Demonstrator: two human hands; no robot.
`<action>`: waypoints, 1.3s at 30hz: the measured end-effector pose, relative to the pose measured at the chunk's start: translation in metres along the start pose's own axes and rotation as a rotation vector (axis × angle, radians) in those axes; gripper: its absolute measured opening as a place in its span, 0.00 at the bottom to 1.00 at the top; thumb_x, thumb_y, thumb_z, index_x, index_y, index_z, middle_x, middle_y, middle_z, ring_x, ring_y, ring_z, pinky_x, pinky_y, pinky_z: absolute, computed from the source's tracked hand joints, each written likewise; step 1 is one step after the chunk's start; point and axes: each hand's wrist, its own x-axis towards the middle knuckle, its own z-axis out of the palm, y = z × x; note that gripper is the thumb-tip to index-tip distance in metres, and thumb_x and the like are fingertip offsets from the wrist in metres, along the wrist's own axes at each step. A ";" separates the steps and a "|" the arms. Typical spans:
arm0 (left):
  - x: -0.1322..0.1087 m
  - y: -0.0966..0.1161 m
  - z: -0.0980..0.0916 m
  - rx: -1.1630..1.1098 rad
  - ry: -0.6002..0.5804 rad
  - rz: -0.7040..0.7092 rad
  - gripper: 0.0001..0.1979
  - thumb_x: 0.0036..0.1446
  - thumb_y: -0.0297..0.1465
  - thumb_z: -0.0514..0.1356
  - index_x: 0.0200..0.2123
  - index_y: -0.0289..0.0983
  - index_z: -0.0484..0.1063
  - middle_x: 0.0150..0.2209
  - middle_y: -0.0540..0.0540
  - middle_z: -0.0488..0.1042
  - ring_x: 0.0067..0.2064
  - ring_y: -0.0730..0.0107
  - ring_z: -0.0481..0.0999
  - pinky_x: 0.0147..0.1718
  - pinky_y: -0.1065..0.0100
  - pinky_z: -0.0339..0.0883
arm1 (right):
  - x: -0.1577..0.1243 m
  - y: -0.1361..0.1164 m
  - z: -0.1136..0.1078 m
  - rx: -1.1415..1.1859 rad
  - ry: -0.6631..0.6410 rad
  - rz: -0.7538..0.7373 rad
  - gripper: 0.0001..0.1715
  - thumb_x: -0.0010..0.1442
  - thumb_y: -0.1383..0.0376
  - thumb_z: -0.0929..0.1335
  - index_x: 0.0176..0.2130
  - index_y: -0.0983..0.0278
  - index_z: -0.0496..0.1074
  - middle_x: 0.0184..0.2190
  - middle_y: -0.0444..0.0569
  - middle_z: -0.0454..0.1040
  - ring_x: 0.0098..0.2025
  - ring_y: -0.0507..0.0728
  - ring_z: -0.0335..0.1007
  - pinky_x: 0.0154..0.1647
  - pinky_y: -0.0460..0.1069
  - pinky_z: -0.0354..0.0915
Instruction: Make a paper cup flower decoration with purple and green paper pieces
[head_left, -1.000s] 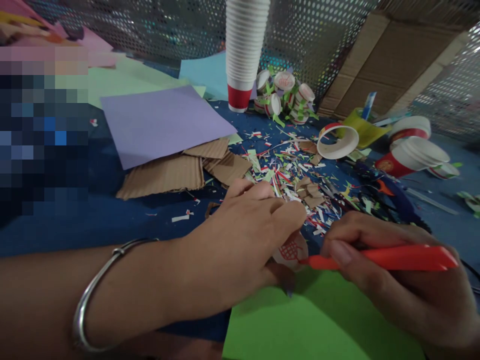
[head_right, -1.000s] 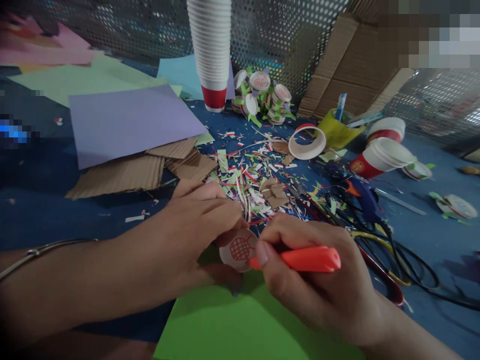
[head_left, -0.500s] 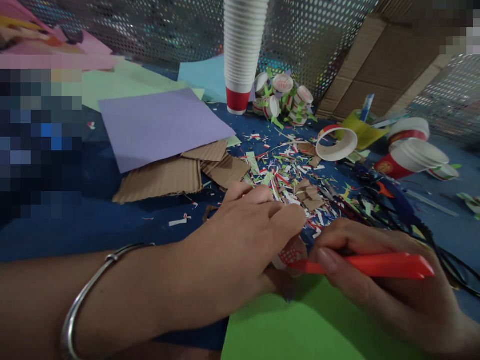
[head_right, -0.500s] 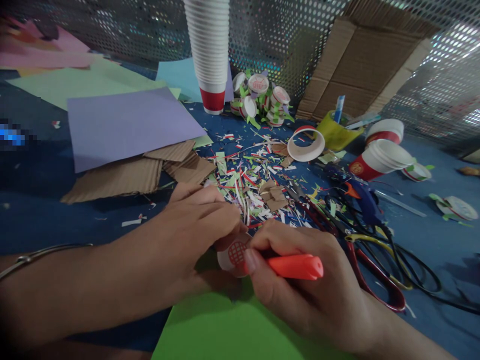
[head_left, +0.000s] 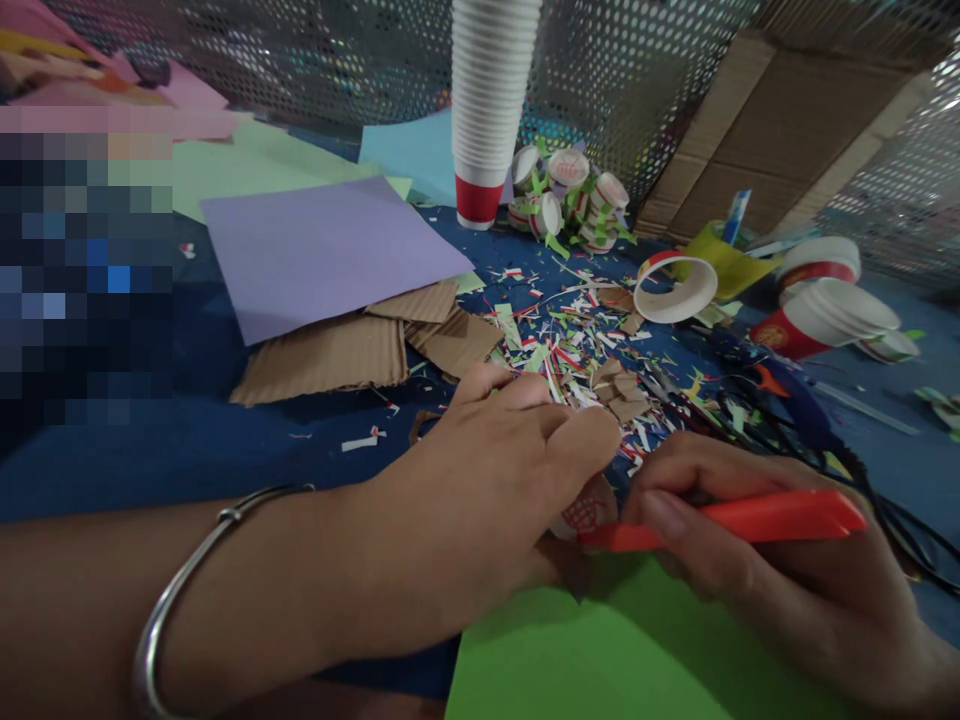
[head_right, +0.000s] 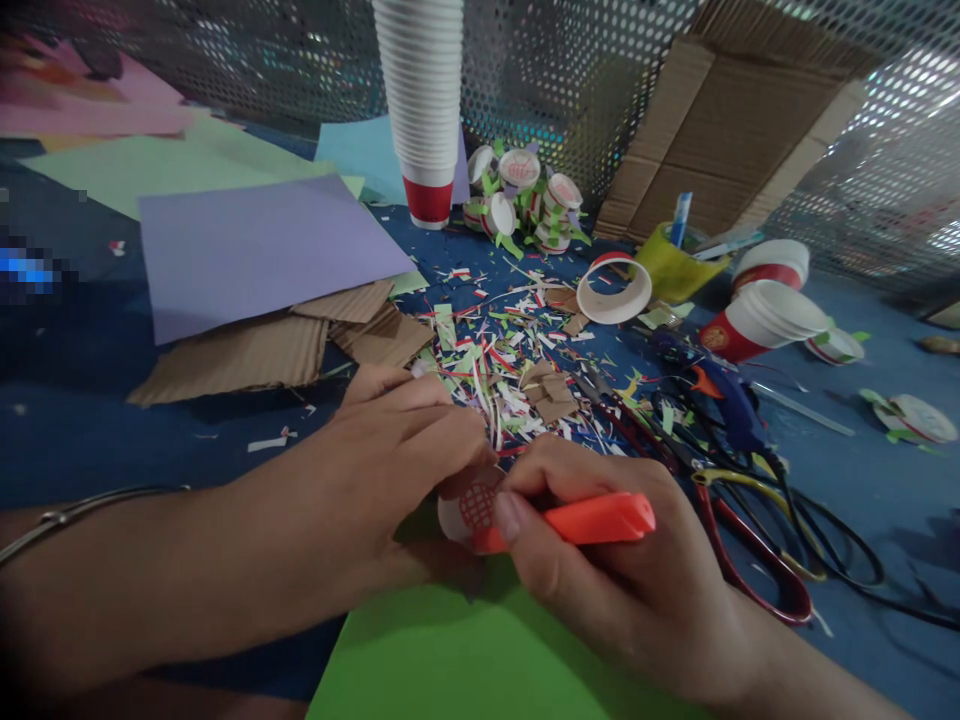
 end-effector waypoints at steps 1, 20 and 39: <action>0.000 0.000 0.000 -0.005 0.004 0.001 0.15 0.60 0.39 0.67 0.38 0.39 0.65 0.38 0.51 0.74 0.43 0.61 0.68 0.49 0.56 0.50 | 0.000 0.000 0.000 0.001 0.016 -0.006 0.09 0.65 0.69 0.68 0.32 0.60 0.73 0.23 0.36 0.69 0.20 0.44 0.62 0.18 0.40 0.57; 0.000 -0.002 0.004 -0.040 0.005 0.007 0.13 0.59 0.33 0.66 0.36 0.39 0.62 0.39 0.50 0.75 0.40 0.64 0.70 0.46 0.56 0.53 | 0.008 -0.003 0.007 -0.009 -0.023 -0.010 0.07 0.66 0.69 0.67 0.35 0.62 0.73 0.27 0.38 0.75 0.25 0.45 0.69 0.22 0.39 0.61; -0.001 -0.002 0.003 -0.010 -0.012 0.006 0.14 0.60 0.36 0.67 0.38 0.39 0.64 0.40 0.50 0.75 0.42 0.62 0.71 0.49 0.56 0.52 | 0.005 -0.001 0.006 -0.126 0.090 0.004 0.08 0.66 0.68 0.68 0.33 0.61 0.74 0.23 0.39 0.73 0.21 0.46 0.67 0.20 0.43 0.61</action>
